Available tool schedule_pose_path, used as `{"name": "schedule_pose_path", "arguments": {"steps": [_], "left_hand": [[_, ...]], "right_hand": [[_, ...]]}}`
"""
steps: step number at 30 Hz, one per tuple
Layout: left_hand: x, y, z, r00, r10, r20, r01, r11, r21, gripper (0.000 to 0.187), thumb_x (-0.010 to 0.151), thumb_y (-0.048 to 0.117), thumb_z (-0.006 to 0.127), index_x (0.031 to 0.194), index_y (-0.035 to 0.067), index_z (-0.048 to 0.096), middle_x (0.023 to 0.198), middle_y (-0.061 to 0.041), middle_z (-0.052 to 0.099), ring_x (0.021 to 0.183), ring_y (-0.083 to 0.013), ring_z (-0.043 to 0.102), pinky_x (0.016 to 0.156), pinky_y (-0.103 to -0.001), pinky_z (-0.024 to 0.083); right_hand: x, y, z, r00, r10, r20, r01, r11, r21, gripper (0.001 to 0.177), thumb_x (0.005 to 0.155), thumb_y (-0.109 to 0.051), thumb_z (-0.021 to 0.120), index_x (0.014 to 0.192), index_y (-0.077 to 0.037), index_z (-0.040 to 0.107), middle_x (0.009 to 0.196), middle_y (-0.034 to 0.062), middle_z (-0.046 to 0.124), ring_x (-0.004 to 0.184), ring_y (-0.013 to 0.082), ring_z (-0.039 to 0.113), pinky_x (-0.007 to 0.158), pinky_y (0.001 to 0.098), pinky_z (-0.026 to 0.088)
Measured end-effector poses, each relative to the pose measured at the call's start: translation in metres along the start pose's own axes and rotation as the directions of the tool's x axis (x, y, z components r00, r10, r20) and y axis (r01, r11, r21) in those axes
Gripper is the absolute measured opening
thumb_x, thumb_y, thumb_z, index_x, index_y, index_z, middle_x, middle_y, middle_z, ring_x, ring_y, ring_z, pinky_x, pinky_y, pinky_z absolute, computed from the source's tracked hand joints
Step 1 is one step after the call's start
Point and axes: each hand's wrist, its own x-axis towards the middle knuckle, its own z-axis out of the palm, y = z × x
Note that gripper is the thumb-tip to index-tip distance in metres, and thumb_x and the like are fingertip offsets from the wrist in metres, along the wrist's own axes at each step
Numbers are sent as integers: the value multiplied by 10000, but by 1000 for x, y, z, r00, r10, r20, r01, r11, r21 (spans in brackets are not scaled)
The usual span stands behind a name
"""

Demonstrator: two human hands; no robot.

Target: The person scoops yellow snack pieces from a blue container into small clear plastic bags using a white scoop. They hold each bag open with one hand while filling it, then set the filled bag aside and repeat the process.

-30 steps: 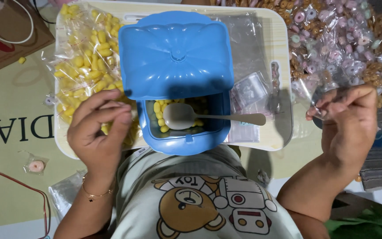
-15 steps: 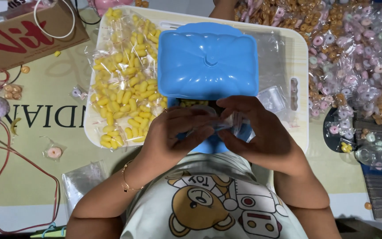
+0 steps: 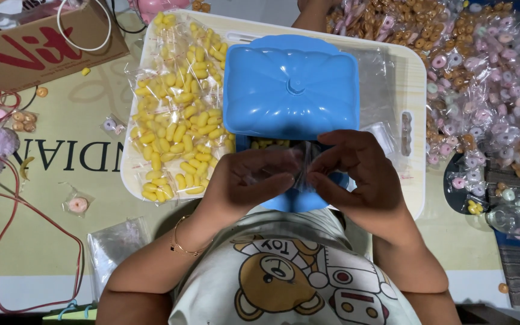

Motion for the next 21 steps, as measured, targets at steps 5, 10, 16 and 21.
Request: {"name": "schedule_pose_path", "arguments": {"steps": [5, 10, 16, 21], "left_hand": [[-2, -13, 1, 953, -127, -274, 177, 970, 165, 138, 865, 142, 797, 972, 56, 817, 907, -65, 815, 839, -102, 737, 702, -218, 578], [-3, -22, 4, 942, -89, -323, 160, 967, 199, 107, 790, 128, 867, 788, 98, 765, 815, -30, 793, 769, -78, 708, 655, -225, 556], [-2, -14, 3, 975, 97, -201, -10, 918, 396, 133, 929, 226, 742, 933, 98, 777, 852, -8, 753, 779, -113, 680, 659, -261, 535], [-6, -21, 1, 959, 231, -166, -135, 884, 448, 191, 789, 117, 900, 912, 150, 757, 907, 1, 787, 853, -130, 765, 758, -253, 607]], "right_hand": [[-3, -1, -1, 999, -31, -32, 31, 1000, -2, 479, 905, -60, 737, 1317, -63, 494, 886, 87, 706, 814, 149, 709, 711, 255, 571], [-8, 2, 0, 1000, 0, -27, 1, 999, 36, 470, 898, -50, 736, 1308, -71, 509, 933, 96, 719, 877, 164, 720, 767, 265, 591], [-11, 7, -1, 999, 4, -41, -2, 999, 46, 454, 905, -52, 730, 1308, -72, 523, 935, 75, 706, 895, 165, 730, 769, 267, 597], [-11, 0, -1, 997, 76, -18, -76, 997, 12, 567, 839, -113, 789, 1356, -106, 556, 921, 67, 743, 892, 164, 739, 819, 289, 589]]}}
